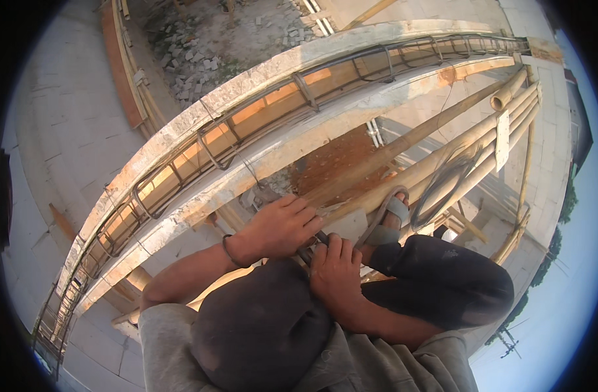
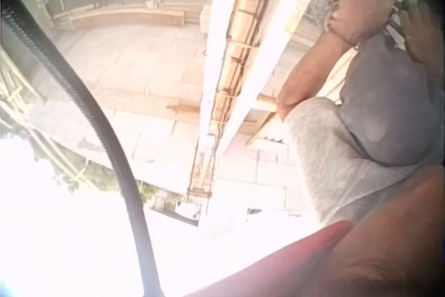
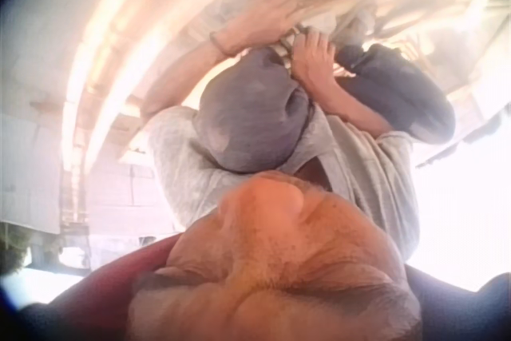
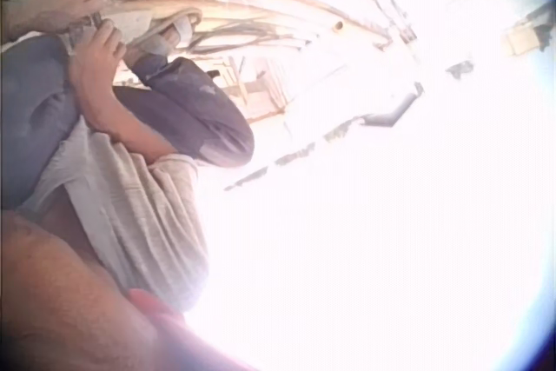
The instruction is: The person ties steel reinforcement bars to a concrete beam using wire and pliers. They wrap the wire around the rebar intersections and twist it tight to secure the structure.
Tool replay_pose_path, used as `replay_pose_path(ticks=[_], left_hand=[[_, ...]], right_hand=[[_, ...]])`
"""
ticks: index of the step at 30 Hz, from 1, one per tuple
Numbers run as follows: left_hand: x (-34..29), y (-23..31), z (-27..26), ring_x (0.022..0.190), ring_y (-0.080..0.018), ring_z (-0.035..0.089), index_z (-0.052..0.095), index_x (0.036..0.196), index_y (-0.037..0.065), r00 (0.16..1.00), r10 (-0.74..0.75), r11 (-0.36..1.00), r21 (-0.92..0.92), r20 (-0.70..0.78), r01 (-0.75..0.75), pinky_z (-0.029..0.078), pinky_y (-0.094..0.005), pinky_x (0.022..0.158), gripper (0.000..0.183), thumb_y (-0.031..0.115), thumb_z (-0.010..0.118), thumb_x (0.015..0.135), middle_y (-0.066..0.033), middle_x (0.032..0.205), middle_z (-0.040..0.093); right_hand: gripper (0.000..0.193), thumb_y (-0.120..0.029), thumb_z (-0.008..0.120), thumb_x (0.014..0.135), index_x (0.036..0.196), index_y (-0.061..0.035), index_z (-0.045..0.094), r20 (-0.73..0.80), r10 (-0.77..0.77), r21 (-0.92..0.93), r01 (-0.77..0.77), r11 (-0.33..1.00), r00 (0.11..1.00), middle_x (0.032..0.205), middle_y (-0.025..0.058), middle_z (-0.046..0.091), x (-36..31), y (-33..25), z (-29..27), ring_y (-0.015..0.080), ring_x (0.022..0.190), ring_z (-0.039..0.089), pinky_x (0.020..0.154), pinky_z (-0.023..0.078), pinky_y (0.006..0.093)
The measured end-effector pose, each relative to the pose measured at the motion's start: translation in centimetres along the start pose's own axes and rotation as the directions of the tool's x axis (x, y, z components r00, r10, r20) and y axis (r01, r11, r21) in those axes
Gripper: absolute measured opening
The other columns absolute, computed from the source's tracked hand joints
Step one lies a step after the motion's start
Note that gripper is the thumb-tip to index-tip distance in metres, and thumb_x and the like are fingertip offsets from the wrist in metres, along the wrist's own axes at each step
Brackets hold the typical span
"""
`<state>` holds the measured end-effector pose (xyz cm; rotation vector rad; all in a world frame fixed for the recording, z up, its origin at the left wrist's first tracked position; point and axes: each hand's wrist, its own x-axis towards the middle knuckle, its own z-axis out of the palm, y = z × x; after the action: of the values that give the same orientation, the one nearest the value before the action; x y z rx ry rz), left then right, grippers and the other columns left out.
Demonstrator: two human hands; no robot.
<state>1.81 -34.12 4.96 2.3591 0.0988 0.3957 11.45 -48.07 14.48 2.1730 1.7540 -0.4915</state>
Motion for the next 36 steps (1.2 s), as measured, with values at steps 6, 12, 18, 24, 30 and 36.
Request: replay_pose_path(ticks=[6, 12, 18, 24, 30, 36], left_hand=[[-0.7, 0.5, 0.6, 0.086, -0.0218, 0.057, 0.064, 0.092, 0.008, 0.997, -0.040, 0.995, 0.093, -0.072, 0.046, 0.045, -0.0325, 0.080, 0.017, 0.018, 0.062, 0.079, -0.0041, 0.084, 0.057], [1.0, 0.6, 1.4, 0.081, -0.0221, 0.056, 0.061, 0.086, 0.007, 0.987, -0.149, 0.984, 0.091, -0.066, 0.154, 0.044, -0.0339, 0.076, 0.012, 0.015, 0.062, 0.077, -0.0053, 0.080, 0.055], [2.9, 0.5, 1.9, 0.076, -0.0238, 0.055, 0.060, 0.086, 0.007, 0.951, -0.294, 0.952, 0.060, -0.090, 0.300, 0.043, -0.0354, 0.073, 0.011, 0.012, 0.062, 0.077, -0.0066, 0.077, 0.054], [5.3, 0.1, 2.0, 0.093, -0.0248, 0.060, 0.064, 0.102, 0.002, 0.903, -0.391, 0.888, 0.182, -0.180, 0.421, 0.046, -0.0392, 0.087, 0.025, 0.011, 0.060, 0.079, -0.0095, 0.096, 0.060], [5.0, 0.0, 1.8, 0.131, -0.0278, 0.051, 0.063, 0.123, 0.002, 0.943, -0.175, 0.915, 0.307, -0.283, 0.262, 0.038, -0.0437, 0.114, 0.042, 0.012, 0.062, 0.083, -0.0117, 0.130, 0.059], [-3.3, -1.8, -2.9, 0.146, -0.0313, 0.031, 0.044, 0.146, 0.011, 0.849, -0.482, 0.805, 0.274, -0.218, 0.527, 0.014, -0.0646, 0.120, 0.096, 0.037, 0.088, 0.065, -0.0085, 0.151, 0.043]], right_hand=[[0.017, -0.016, 0.061, 0.083, 0.093, -0.0034, 0.056, 0.049, -0.099, 0.036, 0.097, 0.995, 0.994, 0.112, 0.0219, 0.052, -0.2, -0.4, -0.2, 0.0339, 0.092, 0.052, 0.074, 0.044, 0.0446], [0.029, -0.019, 0.063, 0.083, 0.107, -0.0027, 0.058, 0.042, -0.212, 0.082, 0.208, 0.975, 0.976, 0.114, 0.0206, 0.054, 2.0, 3.2, -1.3, 0.0320, 0.094, 0.055, 0.077, 0.045, 0.0446], [0.036, -0.012, 0.064, 0.080, 0.114, -0.0003, 0.059, -0.202, -0.001, 0.013, 0.003, 1.000, 0.979, 0.101, 0.0143, 0.059, 3.1, 5.0, -0.4, 0.0293, 0.087, 0.059, 0.077, 0.047, 0.0411], [0.032, -0.007, 0.064, 0.076, 0.107, -0.0032, 0.060, -0.110, -0.264, 0.106, 0.275, 0.956, 0.958, 0.087, 0.0105, 0.057, 8.6, 11.9, 2.0, 0.0285, 0.082, 0.060, 0.071, 0.050, 0.0398], [0.028, -0.007, 0.064, 0.076, 0.104, -0.0075, 0.062, -0.241, -0.501, 0.087, 0.532, 0.842, 0.831, 0.085, 0.0080, 0.057, 16.9, 15.8, 2.9, 0.0278, 0.081, 0.060, 0.070, 0.050, 0.0397], [0.033, -0.010, 0.069, 0.077, 0.110, -0.0069, 0.064, -0.217, -0.482, 0.123, 0.514, 0.849, 0.849, 0.087, 0.0091, 0.058, 16.1, 15.4, 2.1, 0.0300, 0.083, 0.060, 0.071, 0.051, 0.0405]])
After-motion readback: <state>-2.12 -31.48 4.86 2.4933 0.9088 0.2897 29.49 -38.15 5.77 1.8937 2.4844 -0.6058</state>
